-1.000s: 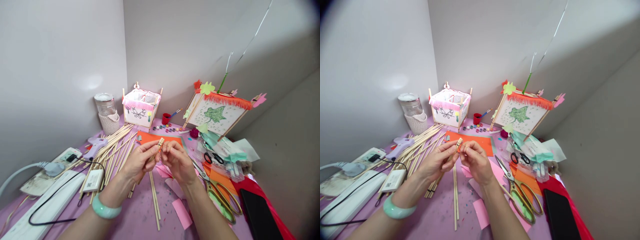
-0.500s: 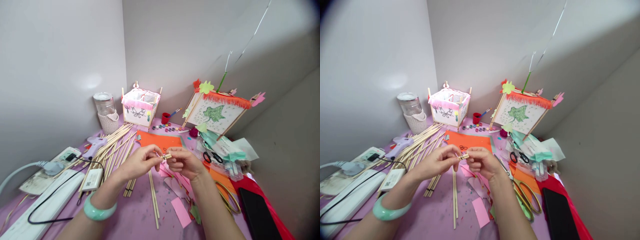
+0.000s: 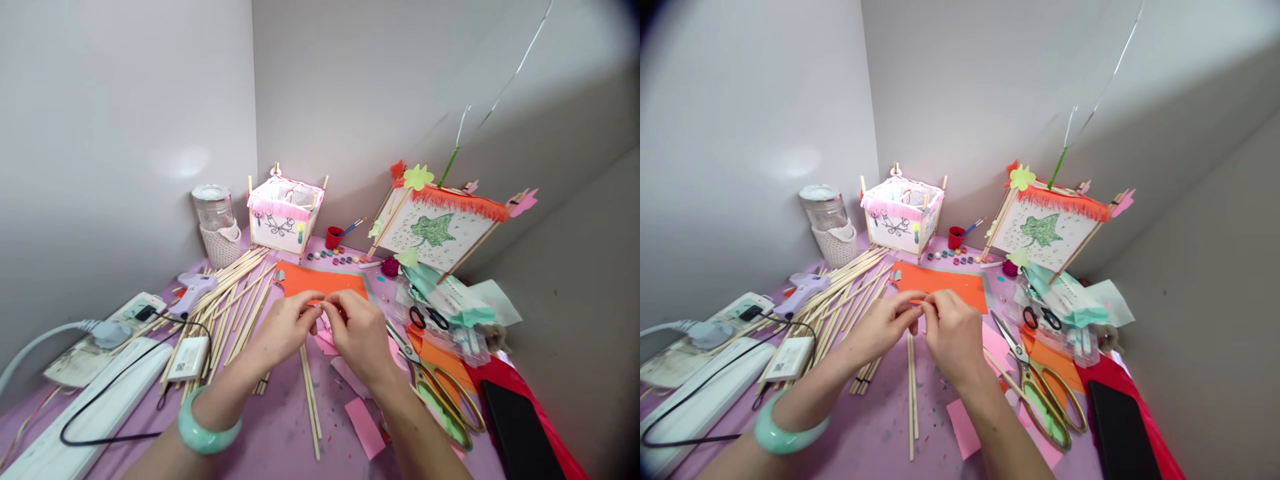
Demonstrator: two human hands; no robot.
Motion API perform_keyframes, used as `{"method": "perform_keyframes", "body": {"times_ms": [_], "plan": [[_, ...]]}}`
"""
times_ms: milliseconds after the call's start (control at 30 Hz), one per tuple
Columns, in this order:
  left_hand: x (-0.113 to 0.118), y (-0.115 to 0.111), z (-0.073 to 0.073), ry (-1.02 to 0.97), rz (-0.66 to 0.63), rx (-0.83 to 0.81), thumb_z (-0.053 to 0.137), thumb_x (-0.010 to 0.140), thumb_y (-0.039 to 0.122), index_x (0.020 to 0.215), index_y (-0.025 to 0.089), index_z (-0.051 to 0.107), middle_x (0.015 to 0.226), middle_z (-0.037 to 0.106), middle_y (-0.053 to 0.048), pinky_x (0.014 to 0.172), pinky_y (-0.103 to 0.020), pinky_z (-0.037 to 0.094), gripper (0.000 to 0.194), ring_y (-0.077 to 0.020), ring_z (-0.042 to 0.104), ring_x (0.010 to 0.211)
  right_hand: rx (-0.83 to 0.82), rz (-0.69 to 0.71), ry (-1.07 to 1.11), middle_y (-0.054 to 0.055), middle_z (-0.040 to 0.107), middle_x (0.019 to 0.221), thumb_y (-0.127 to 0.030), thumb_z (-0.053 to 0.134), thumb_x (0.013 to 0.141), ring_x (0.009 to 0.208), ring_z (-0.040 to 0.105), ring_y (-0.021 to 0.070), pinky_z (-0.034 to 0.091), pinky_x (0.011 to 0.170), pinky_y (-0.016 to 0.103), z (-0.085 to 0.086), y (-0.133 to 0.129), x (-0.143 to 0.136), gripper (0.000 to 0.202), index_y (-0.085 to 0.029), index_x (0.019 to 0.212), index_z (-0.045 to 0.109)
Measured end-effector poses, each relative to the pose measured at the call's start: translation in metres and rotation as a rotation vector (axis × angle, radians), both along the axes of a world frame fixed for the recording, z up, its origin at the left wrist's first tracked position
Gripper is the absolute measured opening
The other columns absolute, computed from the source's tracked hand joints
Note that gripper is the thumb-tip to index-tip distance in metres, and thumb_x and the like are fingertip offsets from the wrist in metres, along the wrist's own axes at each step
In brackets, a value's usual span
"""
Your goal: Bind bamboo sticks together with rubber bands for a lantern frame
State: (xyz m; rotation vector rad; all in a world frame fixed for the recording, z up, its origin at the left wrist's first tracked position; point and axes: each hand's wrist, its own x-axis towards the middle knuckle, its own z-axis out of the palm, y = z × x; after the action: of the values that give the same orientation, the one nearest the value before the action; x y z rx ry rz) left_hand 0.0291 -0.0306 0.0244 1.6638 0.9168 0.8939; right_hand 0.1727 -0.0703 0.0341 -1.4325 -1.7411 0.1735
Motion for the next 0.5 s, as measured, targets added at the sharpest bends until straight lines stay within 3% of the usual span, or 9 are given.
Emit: {"method": "perform_keyframes", "body": {"times_ms": [167, 300, 400, 500], "plan": [[-0.0006, 0.0021, 0.0049, -0.287, -0.059, -0.319, 0.056, 0.082, 0.036, 0.107, 0.015, 0.059, 0.058, 0.054, 0.003, 0.036, -0.019, 0.019, 0.033, -0.0034, 0.031, 0.034, 0.080, 0.155, 0.107, 0.004, 0.064, 0.080, -0.020, 0.051, 0.088, 0.072, 0.056, 0.0154, 0.040, 0.067, 0.028, 0.0054, -0.0035, -0.0038, 0.012, -0.022, 0.086, 0.063], [-0.0026, 0.0014, 0.0078, -0.478, -0.083, -0.390, 0.057, 0.083, 0.035, 0.098, 0.016, 0.055, 0.068, 0.058, 0.001, 0.034, -0.017, 0.015, 0.025, -0.0012, 0.033, 0.035, 0.124, 0.060, 0.296, 0.003, 0.064, 0.083, -0.022, 0.055, 0.086, 0.069, 0.055, 0.0145, 0.041, 0.065, 0.027, 0.0086, -0.0048, -0.0022, 0.009, -0.022, 0.089, 0.063], [-0.0023, 0.0017, 0.0076, -0.577, -0.098, -0.386, 0.058, 0.083, 0.029, 0.095, 0.015, 0.055, 0.075, 0.060, 0.000, 0.037, -0.015, 0.025, 0.019, -0.0022, 0.042, 0.041, 0.010, 0.011, 0.371, 0.001, 0.062, 0.075, -0.029, 0.057, 0.085, 0.062, 0.052, 0.0127, 0.039, 0.060, 0.025, 0.0083, -0.0041, -0.0008, 0.011, -0.020, 0.084, 0.062], [-0.0012, 0.0026, 0.0073, -0.696, -0.090, -0.370, 0.061, 0.081, 0.024, 0.101, 0.015, 0.056, 0.076, 0.060, -0.001, 0.050, -0.018, 0.042, 0.022, -0.0063, 0.053, 0.055, -0.253, 0.107, 0.356, -0.001, 0.056, 0.064, -0.039, 0.051, 0.088, 0.057, 0.050, 0.0114, 0.036, 0.054, 0.023, 0.0064, -0.0028, -0.0017, 0.027, -0.018, 0.074, 0.059]]}}
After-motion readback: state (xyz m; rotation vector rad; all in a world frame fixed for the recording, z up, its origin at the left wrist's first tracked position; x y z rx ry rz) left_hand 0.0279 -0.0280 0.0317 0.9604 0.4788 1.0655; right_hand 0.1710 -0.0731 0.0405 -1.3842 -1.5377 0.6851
